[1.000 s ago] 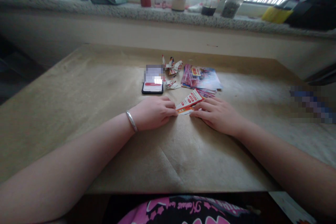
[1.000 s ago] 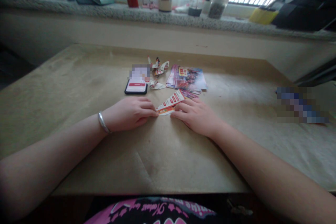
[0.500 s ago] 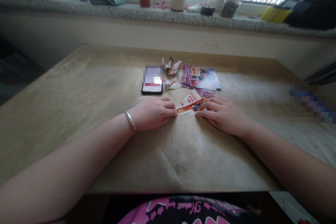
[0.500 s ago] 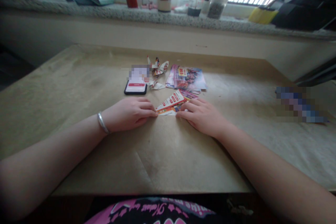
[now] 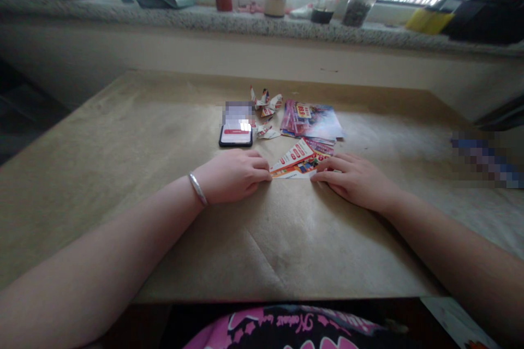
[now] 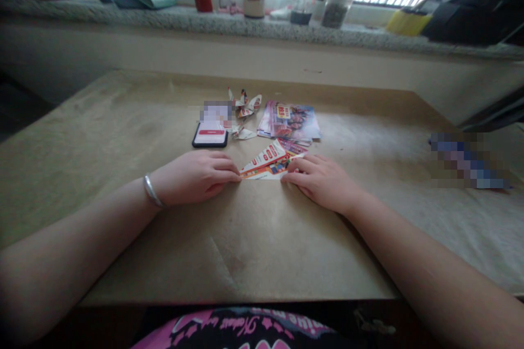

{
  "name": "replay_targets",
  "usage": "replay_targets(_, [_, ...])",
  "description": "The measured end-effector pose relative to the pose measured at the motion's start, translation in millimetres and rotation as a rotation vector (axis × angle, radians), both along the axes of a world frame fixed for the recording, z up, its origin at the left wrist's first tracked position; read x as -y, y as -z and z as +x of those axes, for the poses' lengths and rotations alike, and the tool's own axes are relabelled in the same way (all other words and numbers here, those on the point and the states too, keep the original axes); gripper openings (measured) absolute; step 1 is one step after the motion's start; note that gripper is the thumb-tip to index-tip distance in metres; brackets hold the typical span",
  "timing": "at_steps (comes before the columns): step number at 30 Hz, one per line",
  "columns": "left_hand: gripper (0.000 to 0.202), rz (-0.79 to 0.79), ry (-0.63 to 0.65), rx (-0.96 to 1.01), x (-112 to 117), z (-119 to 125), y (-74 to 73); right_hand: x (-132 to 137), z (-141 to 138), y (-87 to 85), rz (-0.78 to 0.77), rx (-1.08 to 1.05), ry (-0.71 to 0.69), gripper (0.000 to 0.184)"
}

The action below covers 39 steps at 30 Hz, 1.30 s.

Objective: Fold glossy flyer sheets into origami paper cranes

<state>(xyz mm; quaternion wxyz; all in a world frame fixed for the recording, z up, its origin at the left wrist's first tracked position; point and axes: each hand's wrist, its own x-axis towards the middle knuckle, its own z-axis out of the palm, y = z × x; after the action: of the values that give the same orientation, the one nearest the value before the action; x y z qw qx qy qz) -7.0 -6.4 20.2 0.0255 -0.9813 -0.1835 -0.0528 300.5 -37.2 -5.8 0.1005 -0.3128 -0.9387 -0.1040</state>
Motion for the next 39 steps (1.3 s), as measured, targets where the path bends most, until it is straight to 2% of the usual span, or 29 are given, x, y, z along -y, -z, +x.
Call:
replay_targets(6, [0.031, -0.013, -0.004, -0.017, 0.4, -2.9, -6.6, 0.8, 4.8, 1.6, 0.001, -0.039, -0.015, 0.027])
replay_targets(14, [0.031, -0.081, -0.038, 0.012, -3.7, -7.5, -3.4, 4.1, 13.1, 3.7, 0.03, -0.046, 0.015, 0.027])
replay_targets(18, [0.026, -0.073, -0.035, -0.002, -5.8, -10.2, -4.0, 4.7, 14.9, 5.2, 0.041, -0.033, 0.035, 0.026])
replay_targets(39, [0.025, -0.105, -0.009, 0.044, -6.9, -11.9, -2.7, 9.2, 25.2, 3.9, 0.02, -0.132, 0.028, 0.029])
